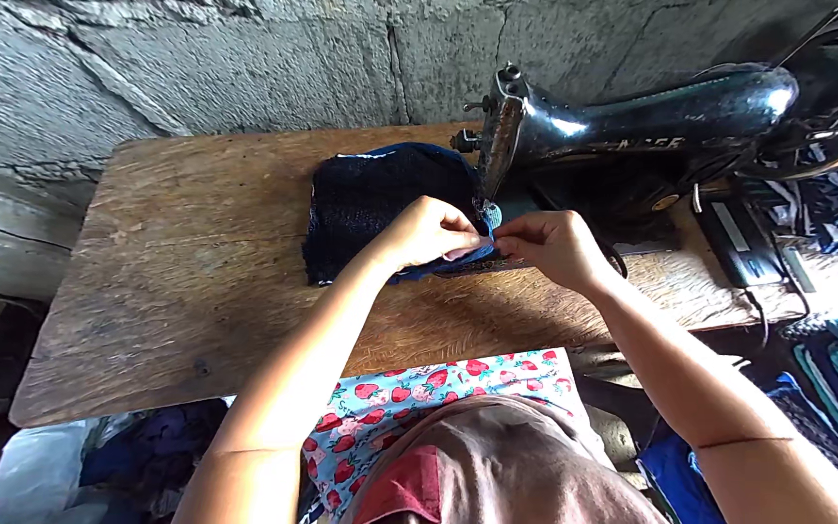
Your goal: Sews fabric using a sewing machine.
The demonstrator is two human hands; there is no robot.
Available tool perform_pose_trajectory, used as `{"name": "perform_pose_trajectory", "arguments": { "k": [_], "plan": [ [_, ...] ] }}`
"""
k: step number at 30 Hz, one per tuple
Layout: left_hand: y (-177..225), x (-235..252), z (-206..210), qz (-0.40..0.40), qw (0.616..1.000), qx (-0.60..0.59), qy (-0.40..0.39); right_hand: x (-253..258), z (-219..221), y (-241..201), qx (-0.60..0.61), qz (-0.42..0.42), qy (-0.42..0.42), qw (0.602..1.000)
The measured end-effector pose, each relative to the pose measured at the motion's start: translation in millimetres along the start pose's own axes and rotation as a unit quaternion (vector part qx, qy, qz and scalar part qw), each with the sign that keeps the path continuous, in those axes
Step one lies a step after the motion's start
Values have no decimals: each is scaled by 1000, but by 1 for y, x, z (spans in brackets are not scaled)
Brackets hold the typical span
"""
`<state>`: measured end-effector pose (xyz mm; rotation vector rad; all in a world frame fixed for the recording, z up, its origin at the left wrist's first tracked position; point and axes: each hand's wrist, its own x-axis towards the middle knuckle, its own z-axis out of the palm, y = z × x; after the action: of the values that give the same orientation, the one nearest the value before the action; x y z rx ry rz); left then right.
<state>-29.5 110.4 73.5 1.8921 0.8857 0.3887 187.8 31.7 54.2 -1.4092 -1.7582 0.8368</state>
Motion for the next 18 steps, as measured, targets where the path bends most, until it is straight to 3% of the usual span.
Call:
{"name": "perform_pose_trajectory", "arguments": {
  "k": [6, 10, 18],
  "plan": [
    [-9, 13, -9, -48, 999, 7, -21, 25, -8, 28, -193, -167, -79, 964],
    [-10, 22, -11, -63, 996, 54, -38, 35, -8, 31, -228, -169, -146, 948],
    [-11, 30, -8, -73, 991, 97, -49, 32, -6, 43, -165, -139, -112, 970]
  ]
}}
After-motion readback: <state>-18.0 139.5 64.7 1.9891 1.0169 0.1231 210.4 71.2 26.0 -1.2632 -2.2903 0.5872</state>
